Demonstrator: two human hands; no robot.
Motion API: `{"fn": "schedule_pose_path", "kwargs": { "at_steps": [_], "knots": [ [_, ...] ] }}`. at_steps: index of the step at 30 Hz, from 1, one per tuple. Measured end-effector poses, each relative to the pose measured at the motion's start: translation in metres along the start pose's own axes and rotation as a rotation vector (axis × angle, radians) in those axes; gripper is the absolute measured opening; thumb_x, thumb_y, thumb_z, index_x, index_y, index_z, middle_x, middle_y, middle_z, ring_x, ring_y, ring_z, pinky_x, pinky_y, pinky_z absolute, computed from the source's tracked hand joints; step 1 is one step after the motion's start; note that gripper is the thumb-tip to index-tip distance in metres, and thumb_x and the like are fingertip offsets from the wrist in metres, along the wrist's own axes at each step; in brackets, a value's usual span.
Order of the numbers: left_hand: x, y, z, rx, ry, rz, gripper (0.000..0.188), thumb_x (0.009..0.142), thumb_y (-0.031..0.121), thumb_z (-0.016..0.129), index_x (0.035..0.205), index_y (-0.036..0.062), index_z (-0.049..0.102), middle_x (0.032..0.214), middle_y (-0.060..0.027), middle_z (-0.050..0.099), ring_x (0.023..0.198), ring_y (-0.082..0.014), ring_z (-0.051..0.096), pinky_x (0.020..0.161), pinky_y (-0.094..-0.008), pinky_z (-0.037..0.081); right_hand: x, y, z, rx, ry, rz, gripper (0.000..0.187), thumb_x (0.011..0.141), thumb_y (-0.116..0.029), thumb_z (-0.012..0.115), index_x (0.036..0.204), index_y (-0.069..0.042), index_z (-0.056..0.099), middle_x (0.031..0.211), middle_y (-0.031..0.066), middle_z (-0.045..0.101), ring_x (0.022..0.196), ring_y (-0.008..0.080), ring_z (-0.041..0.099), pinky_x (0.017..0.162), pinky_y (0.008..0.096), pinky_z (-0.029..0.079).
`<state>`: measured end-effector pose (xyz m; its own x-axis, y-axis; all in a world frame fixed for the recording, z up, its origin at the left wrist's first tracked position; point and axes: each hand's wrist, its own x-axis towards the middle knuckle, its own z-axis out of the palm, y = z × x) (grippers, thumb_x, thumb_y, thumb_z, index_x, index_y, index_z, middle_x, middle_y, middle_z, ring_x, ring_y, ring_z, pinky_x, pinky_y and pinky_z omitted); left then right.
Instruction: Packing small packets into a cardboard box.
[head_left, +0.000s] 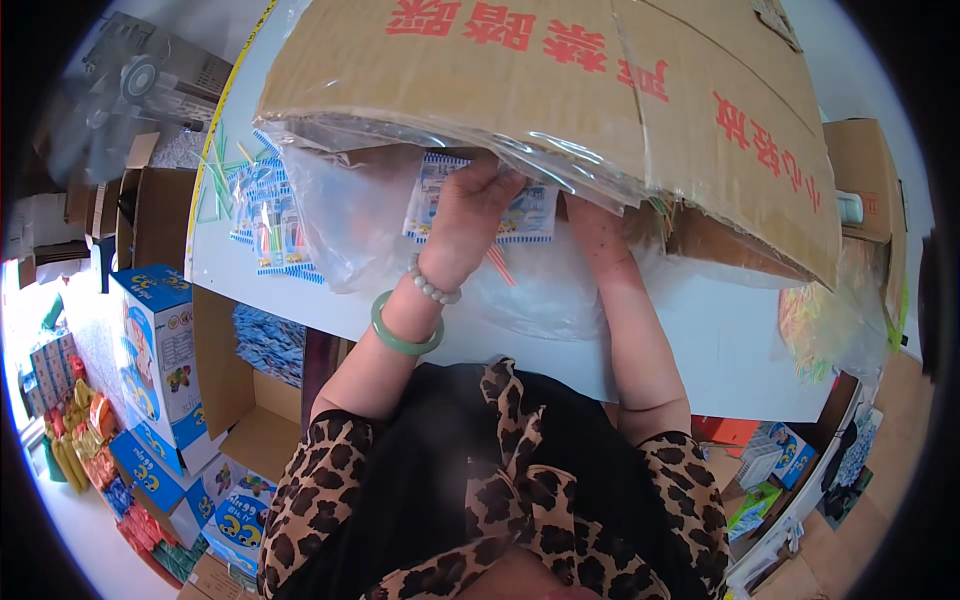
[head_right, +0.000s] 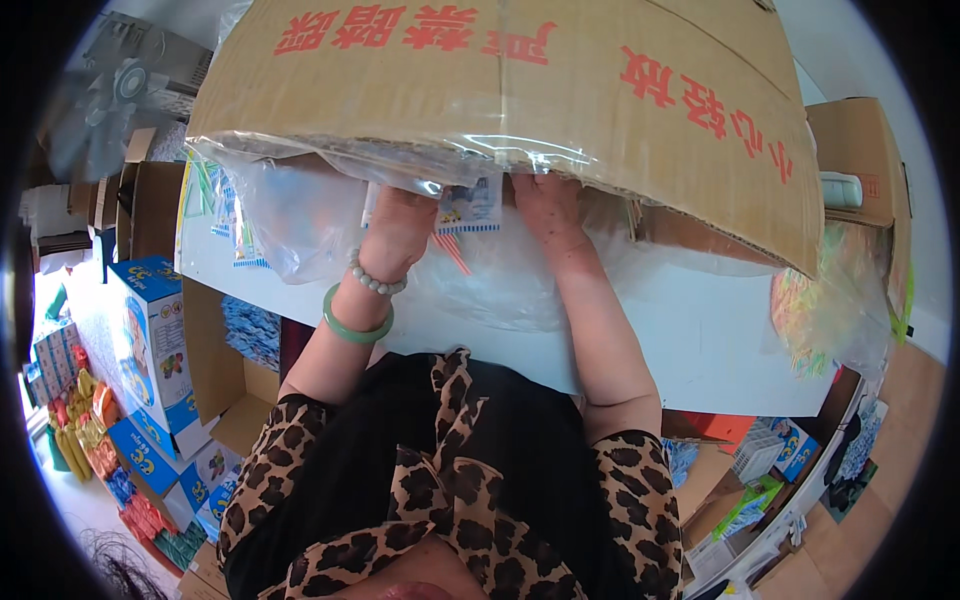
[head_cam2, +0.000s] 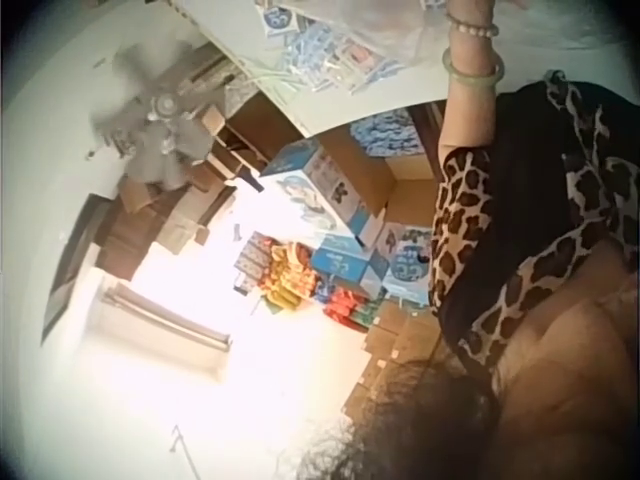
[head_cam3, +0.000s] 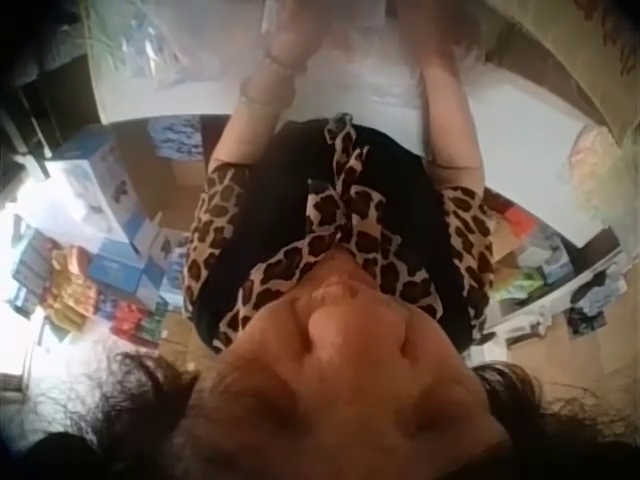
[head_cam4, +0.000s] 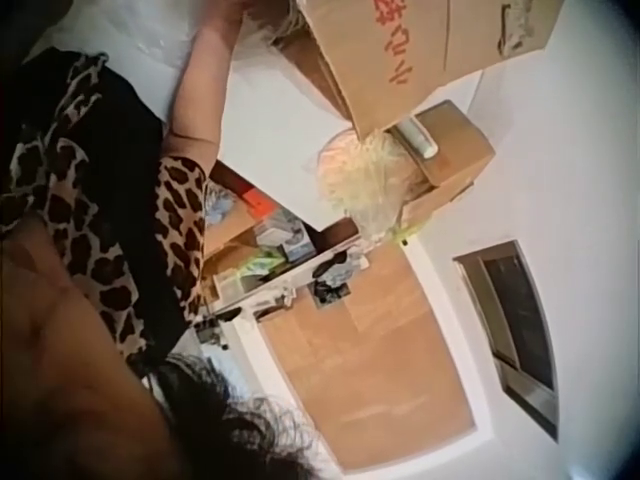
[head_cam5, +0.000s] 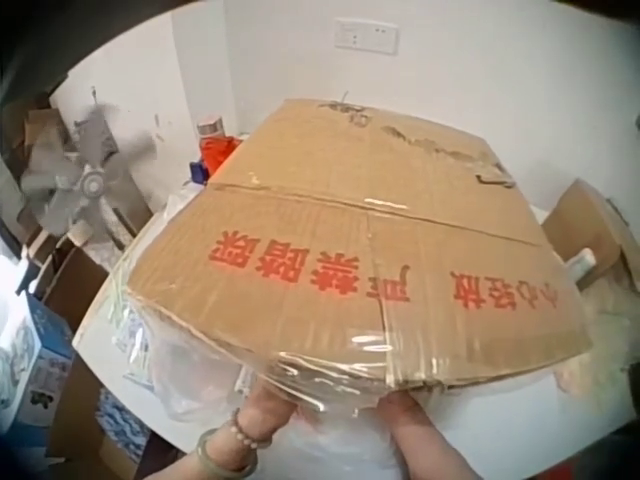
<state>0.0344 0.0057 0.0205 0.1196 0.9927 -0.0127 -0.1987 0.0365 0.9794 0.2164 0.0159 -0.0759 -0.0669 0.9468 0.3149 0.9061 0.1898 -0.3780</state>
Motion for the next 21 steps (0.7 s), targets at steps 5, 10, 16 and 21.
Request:
{"fn": "schedule_pose_path", "kwargs": {
  "at_steps": [5,10,16,21],
  "knots": [
    [0.001,0.007,-0.002,-0.177,0.083,-0.114,0.021,0.081,-0.001,0.062,0.062,0.0051,0.054,0.065,0.0075,0.052,0.068,-0.0019,0.043,0.061,-0.0204,0.041,-0.002,0.000,-0.007,-0.078,0.012,-0.179,0.028,0.083,-0.021,0.056,0.110,-0.017,0.061,0.106,0.0065,0.062,0.099,0.0261,0.057,0.085,0.0400,0.045],
    [0.008,-0.011,-0.014,-0.205,0.075,-0.091,0.027,0.077,-0.002,0.065,0.058,0.0045,0.046,0.060,0.0082,0.041,0.062,-0.0026,0.035,0.054,-0.0212,0.036,0.009,-0.005,-0.018,0.043,-0.099,0.038,0.026,0.088,-0.025,0.052,0.110,-0.017,0.061,0.109,0.0070,0.061,0.101,0.0260,0.057,0.087,0.0411,0.045],
    [0.002,-0.005,-0.014,-0.066,0.017,-0.021,0.024,0.075,-0.003,0.066,0.061,0.0001,0.047,0.058,0.0039,0.041,0.060,-0.0039,0.034,0.052,-0.0220,0.035,0.019,0.001,-0.057,0.137,-0.166,0.210,0.041,0.088,-0.033,0.050,0.121,-0.008,0.051,0.125,0.0120,0.051,0.118,0.0320,0.043,0.101,0.0429,0.033],
    [0.000,0.010,-0.006,0.261,-0.004,0.146,0.011,0.074,-0.001,0.067,0.069,-0.0026,0.058,0.060,0.0010,0.051,0.059,-0.0042,0.041,0.053,-0.0232,0.039,0.020,0.004,-0.074,-0.158,0.103,0.096,0.043,0.087,-0.031,0.053,0.123,-0.008,0.051,0.121,0.0137,0.054,0.115,0.0321,0.046,0.097,0.0426,0.036]
  ]
}}
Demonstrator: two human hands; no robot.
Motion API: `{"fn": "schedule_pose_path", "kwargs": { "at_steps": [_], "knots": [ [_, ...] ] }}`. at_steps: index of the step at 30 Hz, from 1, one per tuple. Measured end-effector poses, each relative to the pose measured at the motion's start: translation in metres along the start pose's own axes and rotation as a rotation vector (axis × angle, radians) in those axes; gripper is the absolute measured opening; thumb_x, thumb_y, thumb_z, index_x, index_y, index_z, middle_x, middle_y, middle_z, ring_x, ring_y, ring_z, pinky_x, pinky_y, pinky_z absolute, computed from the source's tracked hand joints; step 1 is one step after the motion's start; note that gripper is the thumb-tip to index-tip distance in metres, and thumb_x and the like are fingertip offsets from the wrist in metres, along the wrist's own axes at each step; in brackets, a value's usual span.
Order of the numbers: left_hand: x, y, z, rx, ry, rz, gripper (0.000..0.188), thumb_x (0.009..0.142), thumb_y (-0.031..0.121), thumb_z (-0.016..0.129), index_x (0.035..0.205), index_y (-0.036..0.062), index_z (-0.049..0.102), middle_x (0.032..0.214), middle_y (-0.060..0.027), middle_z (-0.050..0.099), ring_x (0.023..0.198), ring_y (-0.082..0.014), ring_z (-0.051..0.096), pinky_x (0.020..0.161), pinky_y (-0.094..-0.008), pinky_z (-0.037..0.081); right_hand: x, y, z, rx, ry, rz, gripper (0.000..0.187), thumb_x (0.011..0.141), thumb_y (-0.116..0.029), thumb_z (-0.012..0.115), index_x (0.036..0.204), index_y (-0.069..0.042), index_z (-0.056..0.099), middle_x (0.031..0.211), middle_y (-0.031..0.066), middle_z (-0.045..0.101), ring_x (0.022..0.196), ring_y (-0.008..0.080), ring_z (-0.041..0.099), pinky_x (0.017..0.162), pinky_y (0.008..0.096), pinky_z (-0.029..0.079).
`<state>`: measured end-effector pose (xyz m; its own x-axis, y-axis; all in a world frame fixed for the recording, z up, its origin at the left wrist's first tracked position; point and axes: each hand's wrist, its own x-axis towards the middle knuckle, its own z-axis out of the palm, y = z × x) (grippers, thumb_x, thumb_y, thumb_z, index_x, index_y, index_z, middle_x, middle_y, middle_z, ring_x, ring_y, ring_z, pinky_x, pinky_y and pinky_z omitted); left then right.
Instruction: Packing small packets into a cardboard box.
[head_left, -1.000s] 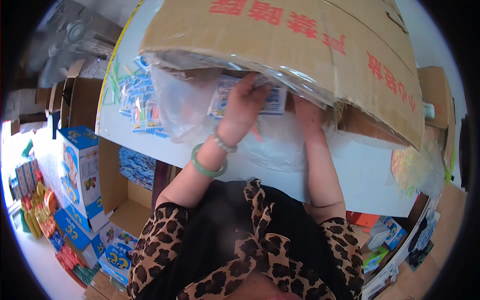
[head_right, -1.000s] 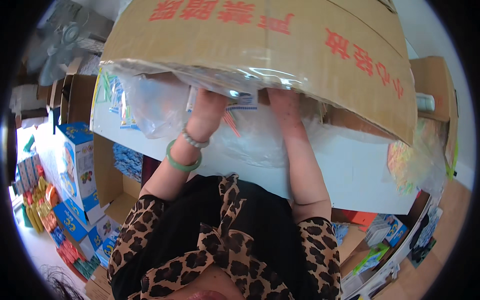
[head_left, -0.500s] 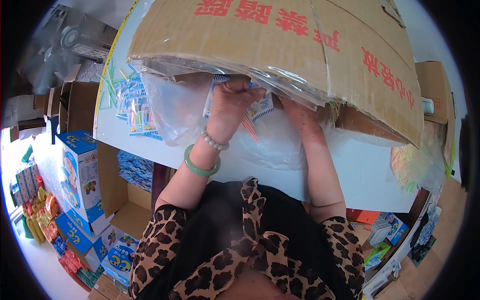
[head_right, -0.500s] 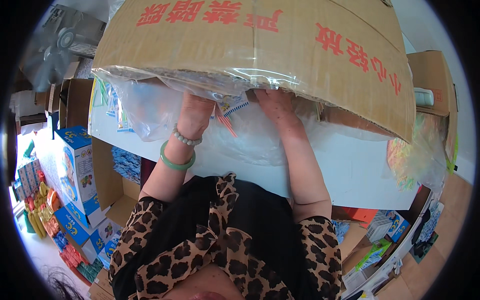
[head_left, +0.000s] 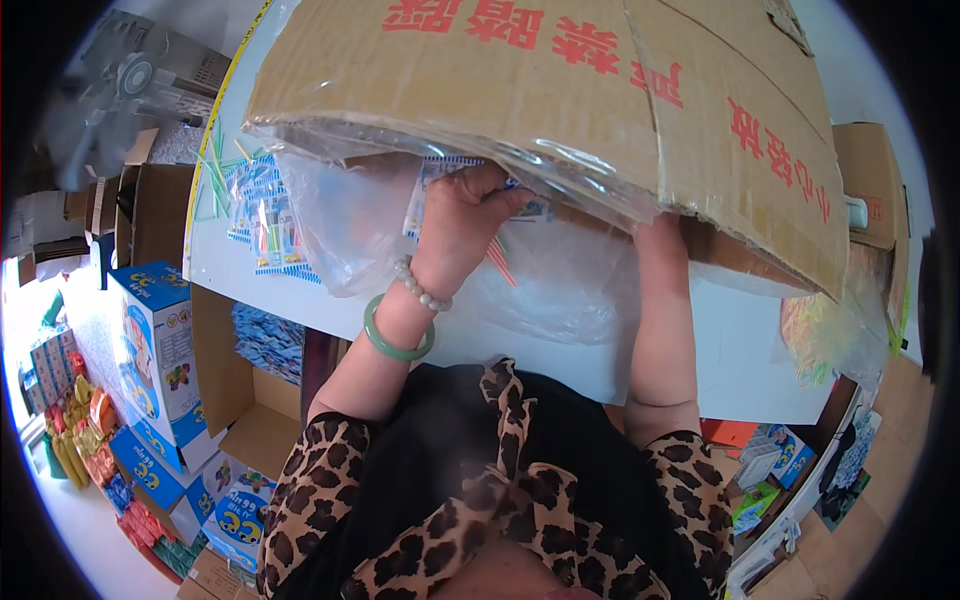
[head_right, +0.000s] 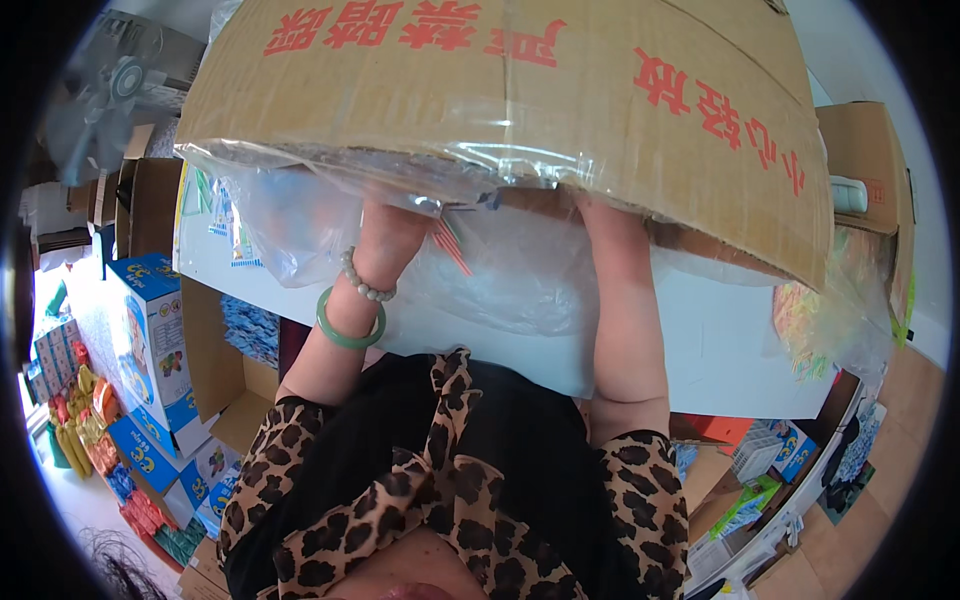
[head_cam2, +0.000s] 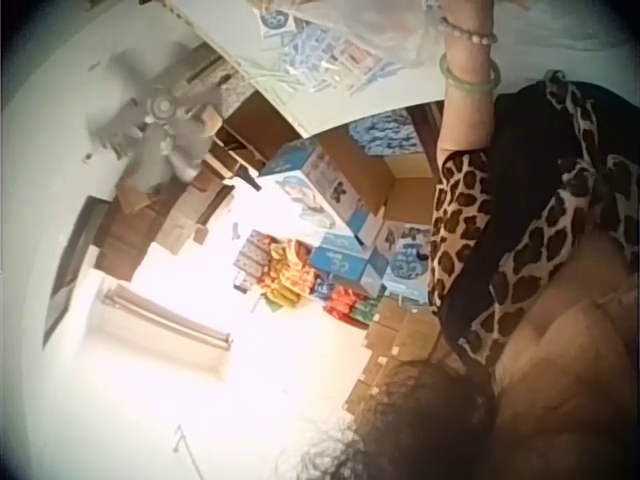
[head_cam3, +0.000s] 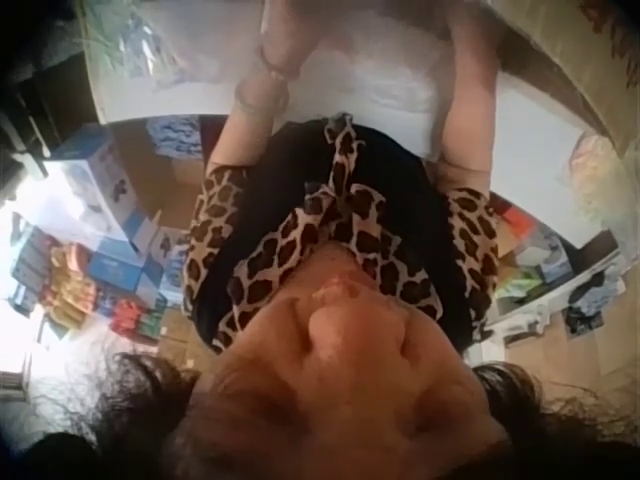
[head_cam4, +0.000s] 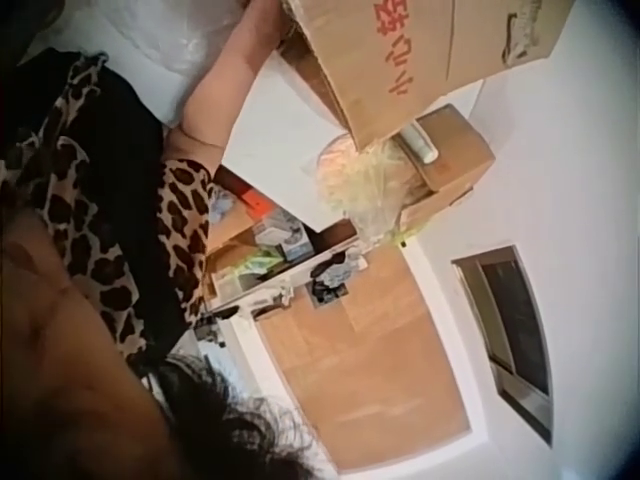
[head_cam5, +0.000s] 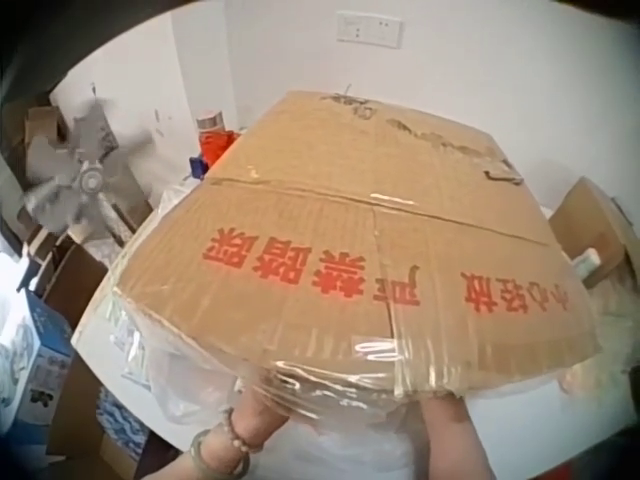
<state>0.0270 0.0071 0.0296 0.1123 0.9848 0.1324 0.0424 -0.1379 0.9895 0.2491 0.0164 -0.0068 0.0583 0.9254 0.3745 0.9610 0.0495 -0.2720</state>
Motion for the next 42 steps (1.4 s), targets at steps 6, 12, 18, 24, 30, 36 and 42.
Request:
{"fn": "schedule_pose_path", "kwargs": {
  "at_steps": [6,12,18,24,30,36,42],
  "knots": [
    [0.000,-0.003,0.000,0.035,-0.059,-0.048,0.009,0.076,0.000,0.067,0.085,-0.0020,0.066,0.069,-0.0003,0.064,0.062,-0.0056,0.051,0.057,-0.0241,0.045,-0.007,-0.028,-0.015,0.000,0.098,-0.092,0.037,0.074,-0.018,0.064,0.109,-0.008,0.061,0.107,0.0144,0.061,0.104,0.0301,0.055,0.090,0.0414,0.042],
    [0.001,0.004,0.002,-0.061,-0.200,-0.289,0.012,0.077,0.004,0.067,0.088,-0.0005,0.067,0.067,0.0017,0.061,0.057,-0.0043,0.049,0.052,-0.0215,0.044,-0.011,-0.064,-0.005,0.278,0.026,-0.129,0.018,0.087,-0.015,0.049,0.097,-0.004,0.059,0.090,0.0115,0.063,0.088,0.0286,0.059,0.082,0.0413,0.044],
    [0.000,0.003,0.000,-0.217,-0.216,-0.378,0.006,0.078,0.006,0.068,0.079,0.0002,0.065,0.064,0.0030,0.055,0.053,-0.0016,0.046,0.047,-0.0184,0.041,-0.012,-0.070,0.002,0.390,0.194,-0.071,0.015,0.078,-0.010,0.053,0.075,-0.010,0.068,0.071,0.0101,0.064,0.070,0.0276,0.062,0.066,0.0357,0.046],
    [-0.001,0.002,0.002,-0.161,-0.295,-0.363,0.008,0.077,0.005,0.068,0.074,-0.0003,0.063,0.064,0.0022,0.055,0.054,-0.0014,0.047,0.044,-0.0190,0.041,-0.016,-0.071,-0.004,0.817,0.136,0.203,0.015,0.080,-0.008,0.053,0.074,-0.006,0.067,0.080,0.0065,0.066,0.078,0.0206,0.062,0.066,0.0315,0.046],
    [-0.001,0.002,0.001,-0.229,-0.261,-0.423,0.009,0.077,0.005,0.069,0.073,-0.0002,0.062,0.062,0.0026,0.055,0.053,-0.0016,0.049,0.043,-0.0191,0.042,-0.016,-0.095,-0.012,1.172,0.326,0.147,0.007,0.081,-0.007,0.061,0.080,-0.002,0.066,0.079,0.0060,0.065,0.076,0.0153,0.060,0.069,0.0275,0.046],
    [-0.005,-0.007,0.004,-0.179,-0.268,-0.392,0.009,0.077,0.006,0.068,0.075,-0.0002,0.063,0.063,0.0018,0.056,0.053,-0.0020,0.050,0.044,-0.0191,0.043,-0.012,-0.078,-0.005,0.968,0.420,0.036,0.012,0.082,-0.011,0.063,0.089,-0.002,0.064,0.083,0.0070,0.065,0.079,0.0167,0.061,0.071,0.0283,0.046],
    [-0.003,-0.016,0.004,-0.398,-0.228,-0.462,0.007,0.078,0.006,0.068,0.081,-0.0004,0.065,0.065,0.0003,0.058,0.054,-0.0031,0.052,0.045,-0.0196,0.044,-0.029,-0.072,0.012,1.095,0.239,-0.004,0.017,0.086,-0.010,0.057,0.097,0.001,0.061,0.086,0.0119,0.065,0.080,0.0202,0.062,0.073,0.0295,0.048]
  ]
}}
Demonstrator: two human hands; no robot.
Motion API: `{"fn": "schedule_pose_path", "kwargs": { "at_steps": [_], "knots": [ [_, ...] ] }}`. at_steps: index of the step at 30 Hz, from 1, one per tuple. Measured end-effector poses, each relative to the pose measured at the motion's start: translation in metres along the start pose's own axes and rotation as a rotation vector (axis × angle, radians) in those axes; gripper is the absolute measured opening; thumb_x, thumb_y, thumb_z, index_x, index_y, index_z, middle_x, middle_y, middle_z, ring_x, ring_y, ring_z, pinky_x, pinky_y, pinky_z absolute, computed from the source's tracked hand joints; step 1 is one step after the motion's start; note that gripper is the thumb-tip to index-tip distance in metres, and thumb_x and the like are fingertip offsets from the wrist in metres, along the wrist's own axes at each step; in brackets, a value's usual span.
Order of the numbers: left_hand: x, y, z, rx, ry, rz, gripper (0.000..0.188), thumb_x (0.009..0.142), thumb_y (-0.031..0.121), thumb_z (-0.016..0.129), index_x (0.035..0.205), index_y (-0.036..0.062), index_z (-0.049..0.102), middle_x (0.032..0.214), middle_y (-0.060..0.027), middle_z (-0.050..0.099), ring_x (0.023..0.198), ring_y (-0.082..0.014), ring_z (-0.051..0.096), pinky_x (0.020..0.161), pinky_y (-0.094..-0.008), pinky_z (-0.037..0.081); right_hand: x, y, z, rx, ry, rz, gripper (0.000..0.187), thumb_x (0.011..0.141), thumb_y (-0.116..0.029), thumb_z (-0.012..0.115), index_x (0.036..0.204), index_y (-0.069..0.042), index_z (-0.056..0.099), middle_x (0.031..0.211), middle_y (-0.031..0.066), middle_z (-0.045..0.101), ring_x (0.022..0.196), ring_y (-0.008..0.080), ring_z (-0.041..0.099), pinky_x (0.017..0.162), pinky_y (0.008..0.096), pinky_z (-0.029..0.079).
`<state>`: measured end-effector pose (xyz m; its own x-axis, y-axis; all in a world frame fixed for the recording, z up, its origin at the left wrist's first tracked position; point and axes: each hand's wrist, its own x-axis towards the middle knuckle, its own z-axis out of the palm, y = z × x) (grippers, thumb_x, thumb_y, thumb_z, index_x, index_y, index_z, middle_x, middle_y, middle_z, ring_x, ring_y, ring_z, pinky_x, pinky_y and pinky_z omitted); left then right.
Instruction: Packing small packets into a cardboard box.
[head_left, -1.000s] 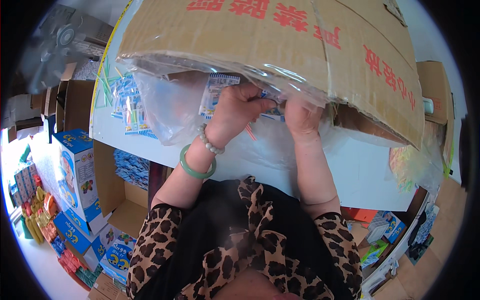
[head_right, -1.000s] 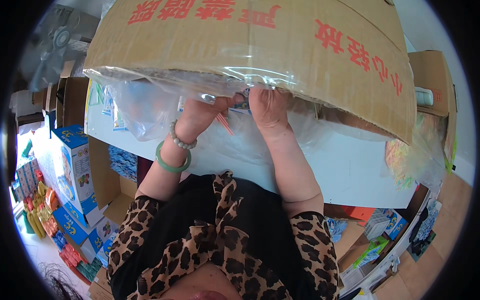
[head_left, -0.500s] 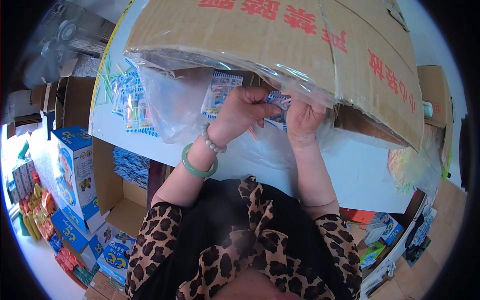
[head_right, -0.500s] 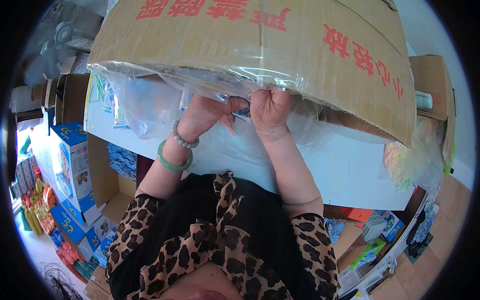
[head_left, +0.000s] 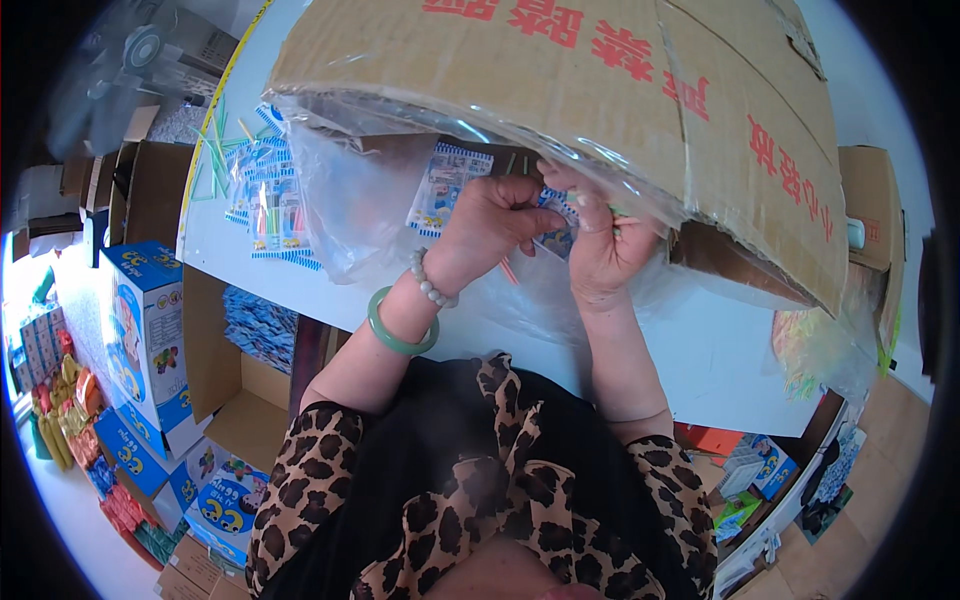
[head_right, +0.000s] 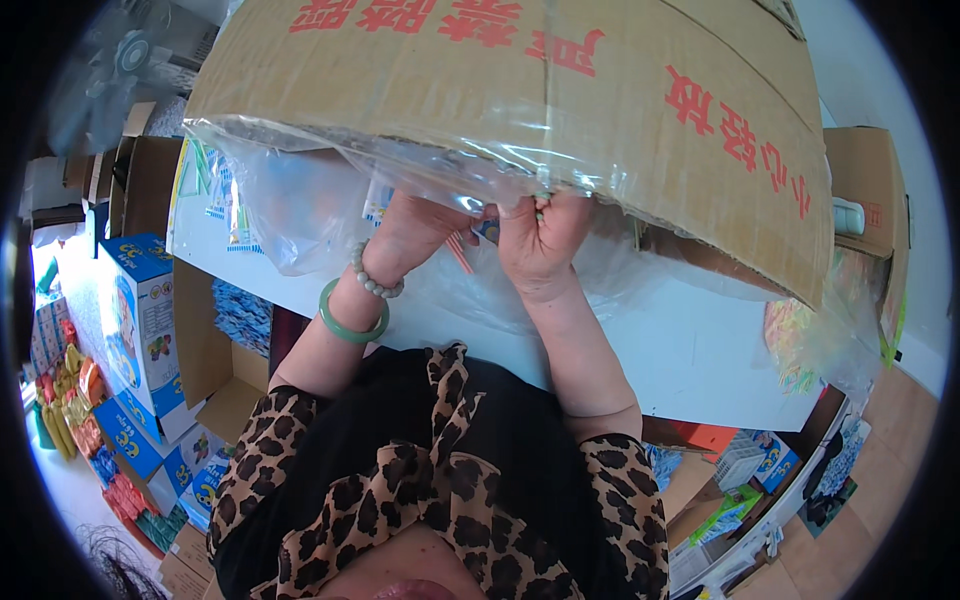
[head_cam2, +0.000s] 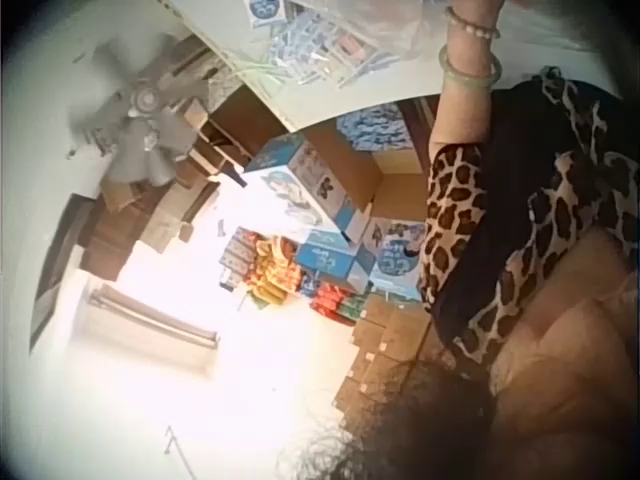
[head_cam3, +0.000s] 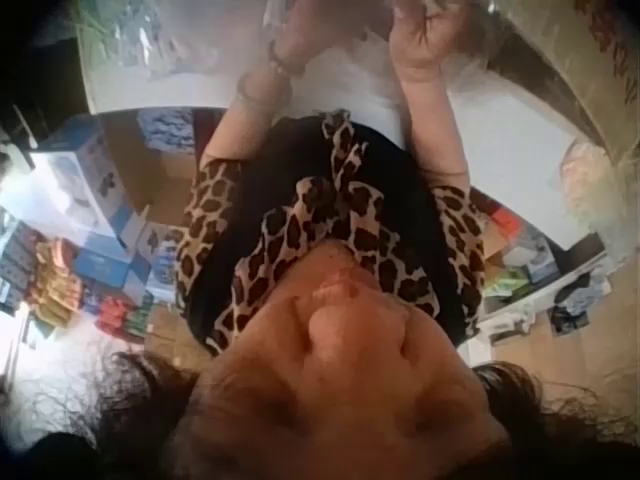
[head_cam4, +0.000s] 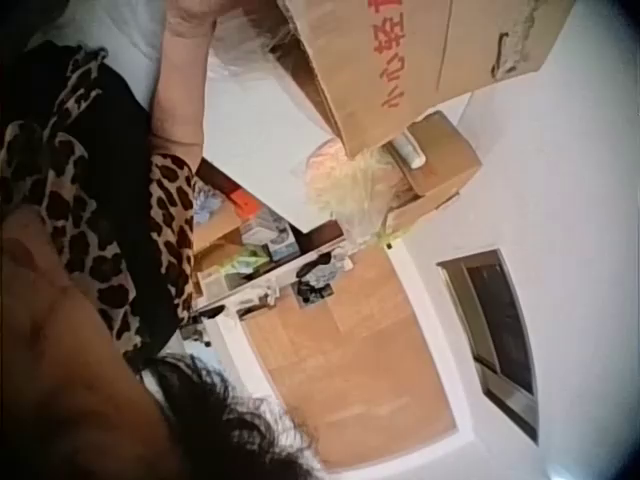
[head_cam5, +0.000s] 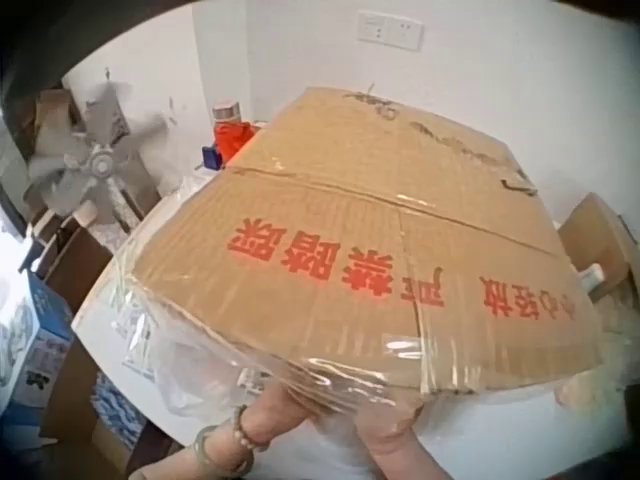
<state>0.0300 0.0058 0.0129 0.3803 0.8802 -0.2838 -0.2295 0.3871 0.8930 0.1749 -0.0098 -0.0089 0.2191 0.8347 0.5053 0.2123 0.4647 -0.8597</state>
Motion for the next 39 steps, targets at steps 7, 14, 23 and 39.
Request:
{"fn": "schedule_pose_path", "kwargs": {
  "at_steps": [7,14,23,39],
  "knots": [
    [-0.006,-0.001,0.005,-0.005,0.052,0.155,0.011,0.078,0.003,0.067,0.088,-0.0016,0.066,0.073,-0.0011,0.061,0.063,-0.0031,0.053,0.052,-0.0194,0.045,0.009,-0.018,-0.002,-0.041,-0.001,0.253,0.022,0.089,-0.014,0.050,0.101,0.002,0.060,0.091,0.0139,0.066,0.090,0.0224,0.062,0.081,0.0353,0.046],
    [-0.005,-0.008,0.003,-0.093,0.058,0.237,0.012,0.078,0.002,0.067,0.089,-0.0022,0.066,0.072,0.0007,0.058,0.063,-0.0028,0.050,0.055,-0.0192,0.044,0.010,-0.013,-0.016,-0.122,-0.040,0.375,0.022,0.087,-0.013,0.050,0.100,0.001,0.063,0.093,0.0145,0.066,0.092,0.0244,0.062,0.086,0.0350,0.046],
    [-0.003,-0.009,0.003,-0.261,0.052,0.061,0.009,0.077,0.002,0.067,0.084,-0.0027,0.065,0.069,0.0014,0.056,0.062,-0.0024,0.047,0.053,-0.0197,0.042,0.006,-0.012,-0.014,0.086,0.137,0.179,0.021,0.087,-0.014,0.050,0.092,0.001,0.063,0.092,0.0114,0.066,0.082,0.0215,0.064,0.077,0.0320,0.048],
    [-0.009,0.003,0.012,-0.001,0.056,0.243,0.012,0.076,-0.002,0.068,0.087,-0.0023,0.064,0.072,0.0011,0.059,0.068,-0.0035,0.051,0.061,-0.0199,0.044,0.019,-0.020,-0.023,0.139,-0.241,0.587,0.030,0.086,-0.020,0.053,0.104,0.002,0.063,0.100,0.0144,0.065,0.090,0.0238,0.060,0.083,0.0362,0.045]
  ]
}}
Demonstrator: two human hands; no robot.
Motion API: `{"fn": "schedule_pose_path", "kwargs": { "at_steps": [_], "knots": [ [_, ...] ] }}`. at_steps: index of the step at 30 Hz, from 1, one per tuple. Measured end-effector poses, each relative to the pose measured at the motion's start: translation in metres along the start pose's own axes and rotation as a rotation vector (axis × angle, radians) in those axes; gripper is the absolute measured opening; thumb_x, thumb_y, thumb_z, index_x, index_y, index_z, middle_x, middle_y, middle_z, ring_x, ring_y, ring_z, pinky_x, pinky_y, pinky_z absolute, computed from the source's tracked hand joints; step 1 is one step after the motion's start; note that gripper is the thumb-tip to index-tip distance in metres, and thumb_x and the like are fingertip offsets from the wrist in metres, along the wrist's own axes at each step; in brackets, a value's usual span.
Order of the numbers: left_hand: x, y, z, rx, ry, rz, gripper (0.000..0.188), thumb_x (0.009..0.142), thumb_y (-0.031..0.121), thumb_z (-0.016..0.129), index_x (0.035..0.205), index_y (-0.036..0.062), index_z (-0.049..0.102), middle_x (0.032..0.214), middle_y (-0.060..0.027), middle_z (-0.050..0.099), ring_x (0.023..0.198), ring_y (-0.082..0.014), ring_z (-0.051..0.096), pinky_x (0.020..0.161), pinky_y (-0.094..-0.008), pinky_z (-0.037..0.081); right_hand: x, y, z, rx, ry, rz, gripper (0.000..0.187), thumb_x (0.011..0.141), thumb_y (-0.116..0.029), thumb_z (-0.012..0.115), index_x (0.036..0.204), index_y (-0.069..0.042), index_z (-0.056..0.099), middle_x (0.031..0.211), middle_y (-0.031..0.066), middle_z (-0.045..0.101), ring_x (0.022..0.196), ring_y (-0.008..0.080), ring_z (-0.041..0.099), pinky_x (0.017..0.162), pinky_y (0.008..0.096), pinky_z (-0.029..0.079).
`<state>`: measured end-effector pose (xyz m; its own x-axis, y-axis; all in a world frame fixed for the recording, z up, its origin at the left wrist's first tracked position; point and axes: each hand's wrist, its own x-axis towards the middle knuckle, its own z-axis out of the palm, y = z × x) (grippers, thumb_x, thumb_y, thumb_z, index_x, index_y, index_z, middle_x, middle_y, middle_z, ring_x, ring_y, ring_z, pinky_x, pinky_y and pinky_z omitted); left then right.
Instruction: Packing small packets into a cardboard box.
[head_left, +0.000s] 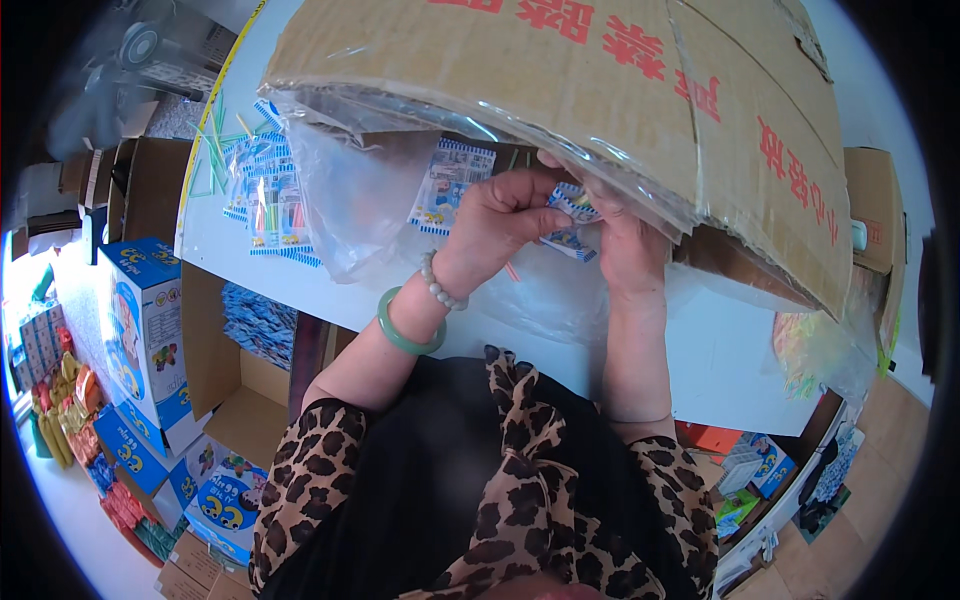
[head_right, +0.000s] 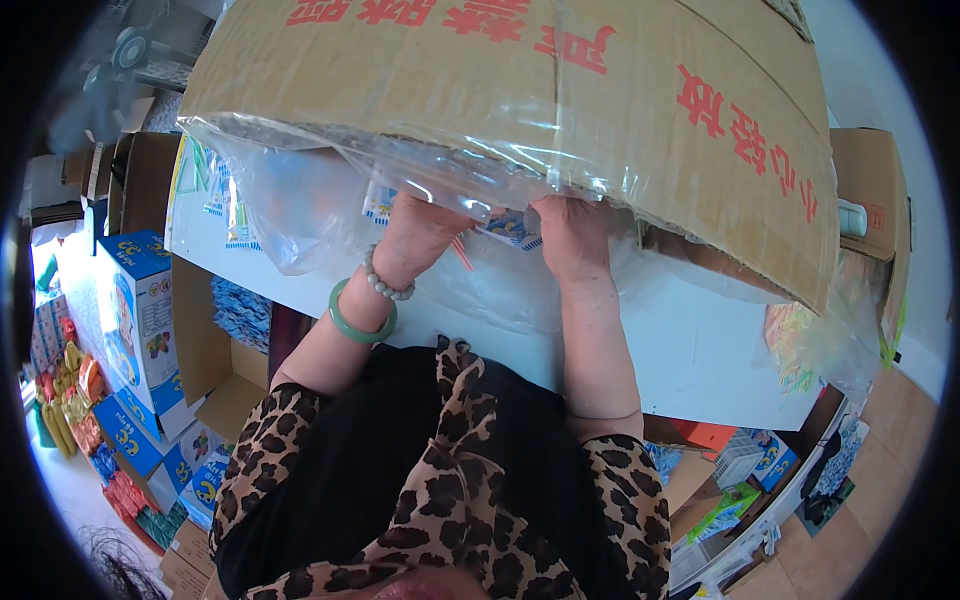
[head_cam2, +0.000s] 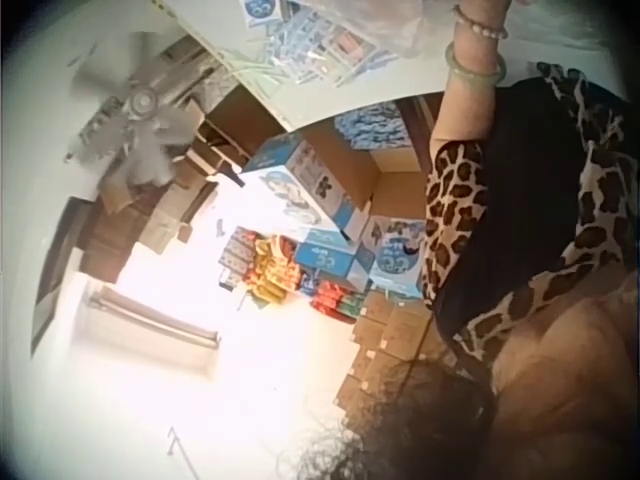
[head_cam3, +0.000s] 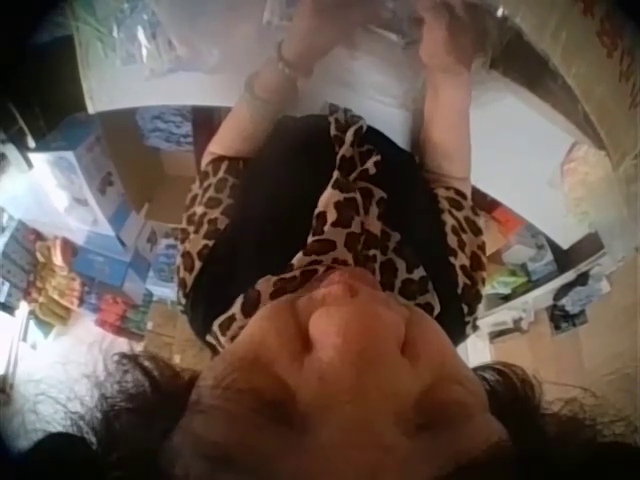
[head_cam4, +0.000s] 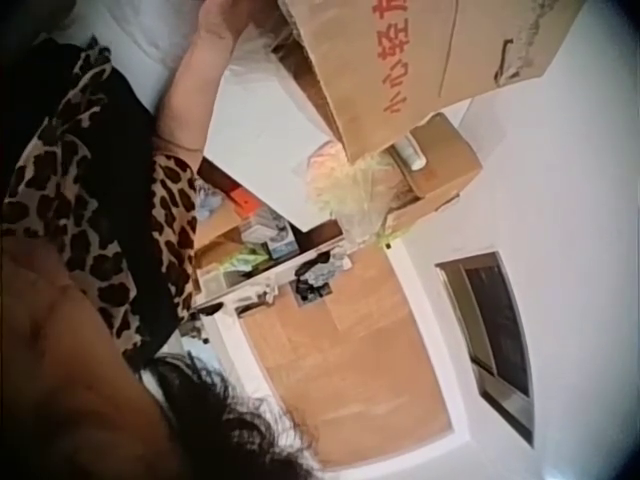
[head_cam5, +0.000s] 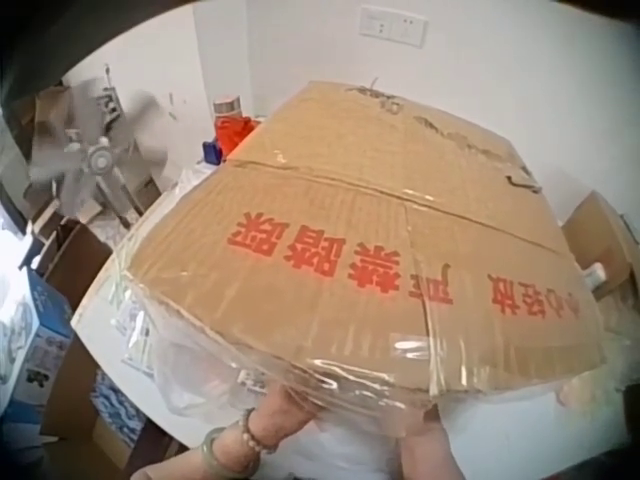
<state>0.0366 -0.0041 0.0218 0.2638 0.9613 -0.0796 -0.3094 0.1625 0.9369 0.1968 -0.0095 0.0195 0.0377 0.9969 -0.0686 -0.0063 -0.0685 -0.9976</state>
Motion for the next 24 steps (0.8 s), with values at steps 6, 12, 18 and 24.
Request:
{"fn": "schedule_pose_path", "kwargs": {
  "at_steps": [6,12,18,24],
  "knots": [
    [0.003,-0.007,0.011,0.211,0.146,0.313,0.018,0.076,-0.006,0.066,0.091,0.0003,0.059,0.069,0.0015,0.056,0.065,-0.0038,0.052,0.059,-0.0218,0.045,0.000,0.014,-0.007,-0.454,0.046,-0.077,0.029,0.089,-0.020,0.049,0.113,-0.004,0.056,0.111,0.0115,0.059,0.105,0.0198,0.054,0.091,0.0331,0.042],
    [0.021,-0.045,0.003,0.008,-0.165,0.402,0.014,0.081,0.001,0.061,0.094,0.0038,0.058,0.091,-0.0042,0.061,0.079,-0.0106,0.056,0.070,-0.0283,0.047,0.011,0.067,-0.036,-1.514,0.216,-0.632,0.029,0.088,-0.021,0.049,0.114,-0.009,0.053,0.112,0.0124,0.055,0.106,0.0252,0.054,0.091,0.0385,0.043],
    [0.046,-0.097,-0.018,0.479,-0.193,0.187,0.017,0.085,0.011,0.052,0.099,0.0059,0.060,0.095,-0.0092,0.062,0.094,-0.0224,0.057,0.082,-0.0367,0.045,0.027,0.066,-0.077,-1.140,0.230,-0.427,0.064,0.083,-0.051,0.049,0.134,-0.014,0.040,0.137,0.0129,0.038,0.128,0.0324,0.033,0.106,0.0485,0.026],
    [0.040,-0.059,-0.026,0.993,-0.147,0.444,0.026,0.077,0.004,0.052,0.101,0.0082,0.062,0.099,-0.0134,0.062,0.096,-0.0300,0.057,0.083,-0.0394,0.046,0.026,0.063,-0.093,-1.505,0.348,-0.733,0.069,0.081,-0.053,0.051,0.136,-0.015,0.036,0.139,0.0105,0.036,0.129,0.0303,0.032,0.106,0.0472,0.026]
  ]
}}
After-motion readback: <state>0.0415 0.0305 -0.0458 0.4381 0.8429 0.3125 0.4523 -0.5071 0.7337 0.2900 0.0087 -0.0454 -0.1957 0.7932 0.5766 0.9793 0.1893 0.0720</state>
